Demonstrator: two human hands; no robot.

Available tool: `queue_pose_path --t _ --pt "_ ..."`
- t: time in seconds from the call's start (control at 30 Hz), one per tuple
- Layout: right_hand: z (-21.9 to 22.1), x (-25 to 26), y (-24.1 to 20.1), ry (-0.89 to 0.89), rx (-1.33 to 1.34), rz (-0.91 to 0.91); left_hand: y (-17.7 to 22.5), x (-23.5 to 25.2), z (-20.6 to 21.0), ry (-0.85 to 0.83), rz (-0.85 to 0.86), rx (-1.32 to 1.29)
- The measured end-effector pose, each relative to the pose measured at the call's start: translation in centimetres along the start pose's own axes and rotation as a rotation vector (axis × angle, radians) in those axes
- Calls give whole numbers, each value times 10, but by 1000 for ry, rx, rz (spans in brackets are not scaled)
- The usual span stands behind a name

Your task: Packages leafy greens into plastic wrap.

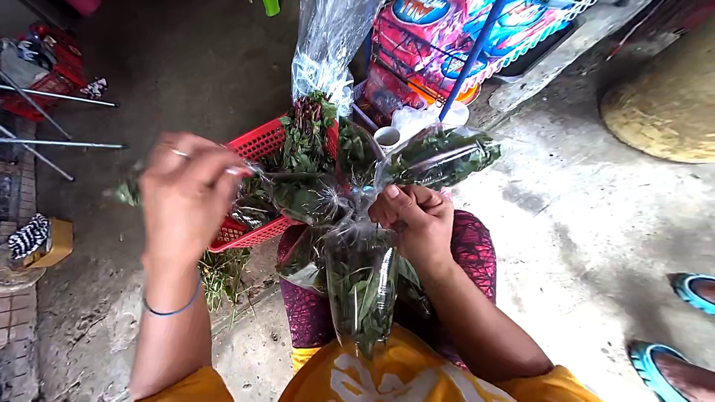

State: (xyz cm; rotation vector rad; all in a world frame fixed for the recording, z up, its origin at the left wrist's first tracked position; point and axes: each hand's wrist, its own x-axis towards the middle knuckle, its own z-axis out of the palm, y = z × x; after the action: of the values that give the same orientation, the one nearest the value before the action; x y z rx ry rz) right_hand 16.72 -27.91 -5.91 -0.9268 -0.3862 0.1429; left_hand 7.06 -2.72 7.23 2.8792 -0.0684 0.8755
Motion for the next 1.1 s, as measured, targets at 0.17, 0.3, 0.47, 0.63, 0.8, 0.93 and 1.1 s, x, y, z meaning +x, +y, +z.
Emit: queue_pose_path --t 0.17,0.3,0.47,0.63,0.8,0.93,1.1 --pt "12 -18 -10 -28 25 13 49 -14 61 -271 -6 -271" --pt "14 -24 -16 -14 80 30 49 1 67 -646 -228 -591" --pt "16 -27 -23 -45 44 34 47 13 59 -895 -317 -873" --pt "17 -30 -24 -90 -32 14 61 11 66 -907 -163 -806" --pt "16 -35 -22 -119 -7 -14 67 11 71 -950 -201 -747" --pt "17 -38 -19 -94 72 -20 69 6 77 -958 -242 -812" --pt "22 -36 -17 -72 163 17 68 -2 84 -941 -246 -867"
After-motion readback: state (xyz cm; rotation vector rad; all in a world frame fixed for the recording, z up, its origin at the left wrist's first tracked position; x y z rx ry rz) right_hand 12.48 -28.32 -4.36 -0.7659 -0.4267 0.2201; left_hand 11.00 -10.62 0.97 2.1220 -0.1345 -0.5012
